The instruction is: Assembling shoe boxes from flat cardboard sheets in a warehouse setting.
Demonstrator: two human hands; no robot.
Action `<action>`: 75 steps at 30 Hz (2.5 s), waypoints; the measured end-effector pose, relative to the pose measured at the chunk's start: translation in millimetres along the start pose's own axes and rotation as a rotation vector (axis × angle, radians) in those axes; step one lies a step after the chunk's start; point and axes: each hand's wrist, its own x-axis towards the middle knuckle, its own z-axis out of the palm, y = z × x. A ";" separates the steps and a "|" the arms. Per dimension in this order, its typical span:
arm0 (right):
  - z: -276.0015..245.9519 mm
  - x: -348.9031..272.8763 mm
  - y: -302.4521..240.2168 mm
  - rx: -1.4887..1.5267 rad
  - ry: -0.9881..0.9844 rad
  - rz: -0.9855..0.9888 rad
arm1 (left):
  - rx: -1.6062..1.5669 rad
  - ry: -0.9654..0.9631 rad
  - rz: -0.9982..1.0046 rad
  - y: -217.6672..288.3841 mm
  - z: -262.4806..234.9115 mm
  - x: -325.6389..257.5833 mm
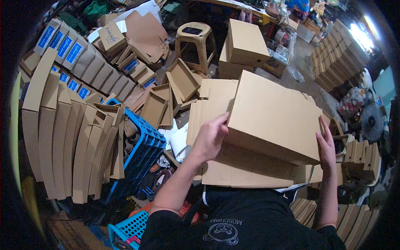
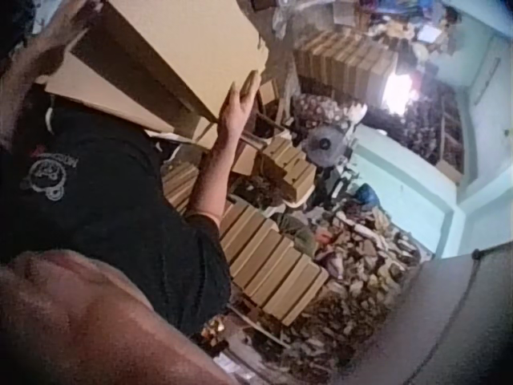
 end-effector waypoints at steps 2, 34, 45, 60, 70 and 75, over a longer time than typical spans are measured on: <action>9.2 -2.7 -9.5 -0.016 -0.024 0.015 | -0.269 -0.004 -0.234 5.1 -1.7 1.1; 27.8 -7.4 8.7 -0.782 0.026 -0.284 | 0.554 -0.090 0.077 -1.0 -20.5 176.9; 24.1 3.7 18.6 -0.633 -0.087 -0.390 | 0.629 -0.034 -0.234 10.2 -20.5 159.2; 17.3 26.4 -21.4 -0.852 0.132 -0.415 | 0.794 -0.026 0.157 15.6 -0.8 158.0; 38.2 64.2 -7.7 -0.942 -0.110 -0.441 | -0.328 -0.046 -0.148 -53.7 -17.1 162.5; 37.3 56.2 -8.9 -0.878 0.000 -0.408 | -1.197 -0.079 -0.442 -62.2 14.5 126.3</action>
